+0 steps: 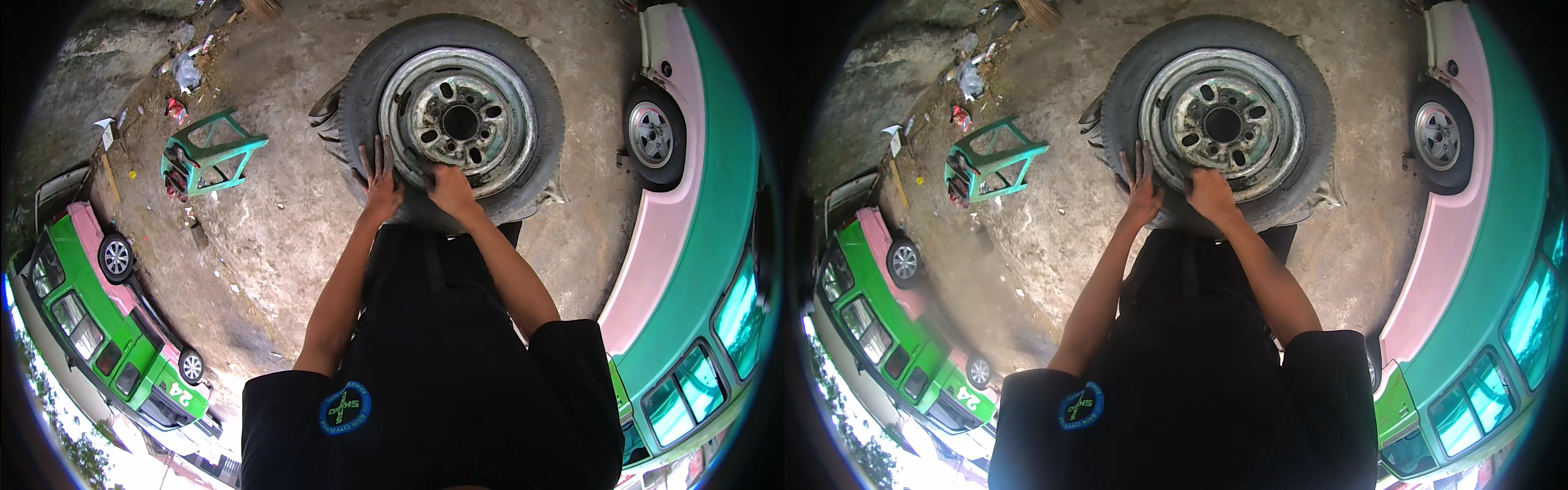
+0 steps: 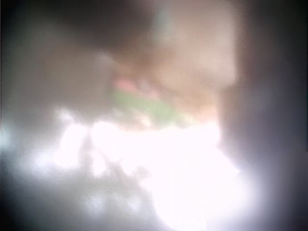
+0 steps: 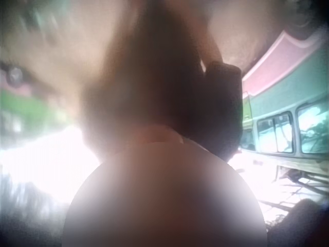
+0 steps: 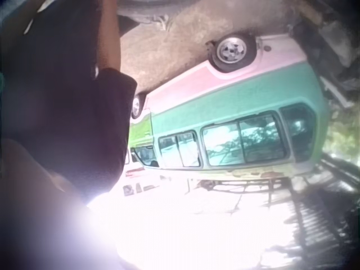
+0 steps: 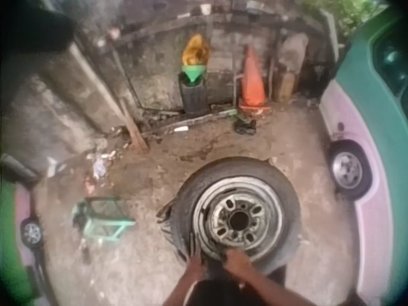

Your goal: The person scrubs the inner rim and bead area of a car tire with a small brush, rotating the tire to reach different sections. The tire remains on the ground throughout the clip.

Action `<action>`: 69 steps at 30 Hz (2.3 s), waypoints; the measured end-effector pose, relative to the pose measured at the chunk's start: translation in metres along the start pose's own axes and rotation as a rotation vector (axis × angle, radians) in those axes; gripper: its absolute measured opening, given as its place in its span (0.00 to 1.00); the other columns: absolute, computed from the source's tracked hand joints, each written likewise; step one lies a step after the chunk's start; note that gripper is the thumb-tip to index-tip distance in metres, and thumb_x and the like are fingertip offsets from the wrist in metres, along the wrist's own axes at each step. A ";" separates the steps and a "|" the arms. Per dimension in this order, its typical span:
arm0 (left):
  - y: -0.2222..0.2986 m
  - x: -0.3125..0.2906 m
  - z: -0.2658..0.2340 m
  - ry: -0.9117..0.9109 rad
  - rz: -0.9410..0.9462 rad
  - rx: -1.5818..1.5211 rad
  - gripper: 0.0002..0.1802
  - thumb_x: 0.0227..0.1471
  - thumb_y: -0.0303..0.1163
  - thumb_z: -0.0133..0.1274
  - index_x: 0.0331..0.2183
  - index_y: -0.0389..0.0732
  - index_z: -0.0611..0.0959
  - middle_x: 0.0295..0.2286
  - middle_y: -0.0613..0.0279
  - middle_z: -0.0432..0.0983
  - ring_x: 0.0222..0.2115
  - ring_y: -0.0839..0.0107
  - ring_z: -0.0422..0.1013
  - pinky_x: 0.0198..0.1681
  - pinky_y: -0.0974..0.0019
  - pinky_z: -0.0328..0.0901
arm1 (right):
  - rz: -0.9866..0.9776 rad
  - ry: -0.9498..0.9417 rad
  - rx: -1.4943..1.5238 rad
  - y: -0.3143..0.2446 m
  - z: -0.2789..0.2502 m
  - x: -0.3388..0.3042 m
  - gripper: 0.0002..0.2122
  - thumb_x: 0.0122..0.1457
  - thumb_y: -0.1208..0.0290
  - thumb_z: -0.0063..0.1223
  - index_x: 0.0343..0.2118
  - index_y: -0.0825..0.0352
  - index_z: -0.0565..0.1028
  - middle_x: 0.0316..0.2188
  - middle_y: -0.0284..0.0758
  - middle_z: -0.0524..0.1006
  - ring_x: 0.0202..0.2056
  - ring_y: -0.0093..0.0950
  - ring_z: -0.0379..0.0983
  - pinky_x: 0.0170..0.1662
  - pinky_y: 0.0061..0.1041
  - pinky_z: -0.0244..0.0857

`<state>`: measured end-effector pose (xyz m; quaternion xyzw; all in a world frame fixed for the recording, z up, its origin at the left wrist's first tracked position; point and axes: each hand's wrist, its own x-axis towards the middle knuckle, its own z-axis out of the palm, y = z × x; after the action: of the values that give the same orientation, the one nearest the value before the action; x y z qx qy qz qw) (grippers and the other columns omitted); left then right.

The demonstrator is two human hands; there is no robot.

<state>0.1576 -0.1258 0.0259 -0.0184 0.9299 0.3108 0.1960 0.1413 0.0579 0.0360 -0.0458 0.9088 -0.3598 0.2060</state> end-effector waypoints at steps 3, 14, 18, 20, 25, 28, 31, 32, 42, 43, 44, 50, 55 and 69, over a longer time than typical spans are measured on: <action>0.002 -0.001 -0.002 0.000 -0.004 -0.005 0.60 0.45 0.26 0.56 0.72 0.51 0.40 0.72 0.60 0.27 0.70 0.43 0.19 0.61 0.17 0.26 | -0.083 0.048 0.161 0.007 -0.004 -0.006 0.14 0.56 0.74 0.56 0.46 0.63 0.81 0.36 0.50 0.81 0.40 0.52 0.77 0.47 0.47 0.71; -0.001 0.000 -0.001 -0.020 0.012 0.042 0.61 0.45 0.28 0.57 0.72 0.53 0.39 0.72 0.59 0.26 0.70 0.41 0.19 0.62 0.17 0.28 | 0.261 -0.259 0.375 -0.005 -0.010 0.009 0.16 0.65 0.70 0.51 0.54 0.65 0.77 0.40 0.49 0.82 0.34 0.40 0.80 0.41 0.37 0.71; -0.002 0.000 -0.001 -0.017 0.001 0.035 0.61 0.46 0.28 0.57 0.72 0.54 0.39 0.72 0.60 0.26 0.70 0.42 0.20 0.62 0.18 0.28 | 0.236 -0.313 0.508 0.005 -0.022 0.000 0.18 0.68 0.65 0.48 0.56 0.67 0.76 0.26 0.41 0.78 0.27 0.24 0.71 0.33 0.29 0.65; -0.002 -0.001 -0.001 -0.019 0.002 0.024 0.61 0.46 0.27 0.57 0.72 0.54 0.39 0.72 0.60 0.26 0.70 0.42 0.19 0.61 0.17 0.27 | 0.232 -0.335 0.527 0.014 -0.020 -0.006 0.18 0.68 0.66 0.47 0.58 0.65 0.75 0.26 0.41 0.78 0.26 0.25 0.72 0.33 0.30 0.66; -0.004 0.000 -0.001 -0.026 0.021 0.024 0.59 0.46 0.28 0.55 0.72 0.55 0.40 0.72 0.60 0.26 0.70 0.42 0.19 0.62 0.18 0.27 | -0.134 0.006 0.182 0.011 0.010 0.000 0.21 0.59 0.76 0.50 0.57 0.63 0.76 0.36 0.48 0.81 0.30 0.32 0.78 0.39 0.31 0.70; -0.005 -0.001 0.001 -0.014 0.035 0.009 0.59 0.46 0.26 0.54 0.72 0.53 0.40 0.72 0.60 0.26 0.70 0.42 0.19 0.61 0.17 0.27 | 0.103 -0.095 0.257 -0.003 0.004 0.007 0.23 0.57 0.78 0.49 0.58 0.62 0.75 0.36 0.52 0.80 0.36 0.42 0.79 0.44 0.37 0.70; -0.006 -0.002 0.002 -0.015 0.030 -0.002 0.59 0.45 0.26 0.54 0.72 0.52 0.40 0.72 0.60 0.26 0.70 0.42 0.19 0.61 0.16 0.26 | 0.458 -0.351 0.482 -0.011 -0.021 0.002 0.24 0.57 0.79 0.47 0.59 0.61 0.73 0.39 0.56 0.79 0.43 0.53 0.76 0.49 0.45 0.69; -0.006 -0.002 0.002 -0.003 0.041 -0.010 0.60 0.45 0.26 0.54 0.72 0.52 0.40 0.72 0.59 0.26 0.70 0.41 0.19 0.61 0.16 0.26 | 0.485 -0.355 0.466 -0.011 -0.026 -0.002 0.25 0.57 0.79 0.47 0.59 0.60 0.73 0.40 0.56 0.78 0.45 0.55 0.75 0.50 0.47 0.68; -0.007 -0.002 0.003 -0.004 0.055 0.008 0.61 0.44 0.25 0.55 0.72 0.52 0.40 0.72 0.59 0.26 0.70 0.40 0.19 0.60 0.15 0.27 | -0.154 0.210 0.093 0.011 0.015 -0.013 0.19 0.62 0.76 0.50 0.56 0.61 0.75 0.41 0.53 0.79 0.42 0.55 0.75 0.44 0.45 0.69; -0.008 -0.002 0.004 0.002 0.057 0.010 0.61 0.44 0.24 0.55 0.72 0.52 0.40 0.72 0.59 0.26 0.70 0.40 0.19 0.60 0.15 0.27 | -0.180 0.184 0.142 0.010 0.016 -0.007 0.18 0.61 0.76 0.50 0.56 0.62 0.75 0.41 0.53 0.79 0.42 0.55 0.75 0.44 0.45 0.68; -0.008 -0.002 0.004 0.016 0.070 0.000 0.61 0.43 0.24 0.55 0.72 0.53 0.40 0.72 0.59 0.26 0.70 0.40 0.19 0.60 0.15 0.27 | -0.158 0.123 0.188 0.008 0.014 -0.001 0.18 0.61 0.76 0.50 0.55 0.62 0.75 0.41 0.53 0.79 0.42 0.55 0.75 0.44 0.46 0.68; -0.010 0.001 0.006 0.039 0.085 -0.029 0.62 0.43 0.23 0.55 0.72 0.54 0.39 0.72 0.60 0.26 0.70 0.40 0.19 0.60 0.15 0.27 | -0.099 -0.019 0.018 -0.001 0.005 0.015 0.16 0.60 0.76 0.51 0.52 0.63 0.78 0.37 0.53 0.79 0.39 0.54 0.76 0.43 0.49 0.70; -0.006 -0.001 0.004 0.008 0.043 -0.010 0.62 0.43 0.23 0.56 0.72 0.54 0.39 0.72 0.60 0.26 0.70 0.41 0.19 0.60 0.16 0.27 | -0.048 -0.157 -0.179 0.015 -0.010 -0.018 0.15 0.60 0.72 0.52 0.50 0.60 0.78 0.33 0.54 0.79 0.36 0.54 0.77 0.42 0.50 0.72; -0.007 0.000 0.002 -0.016 0.048 -0.025 0.61 0.44 0.23 0.55 0.72 0.53 0.39 0.72 0.59 0.25 0.70 0.40 0.17 0.60 0.17 0.24 | -0.025 -0.100 -0.173 -0.005 0.002 0.003 0.10 0.56 0.72 0.53 0.39 0.67 0.80 0.30 0.55 0.80 0.35 0.53 0.79 0.42 0.50 0.74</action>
<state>0.1594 -0.1302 0.0208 0.0041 0.9244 0.3274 0.1956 0.1390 0.0521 0.0365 -0.0927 0.9244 -0.2800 0.2418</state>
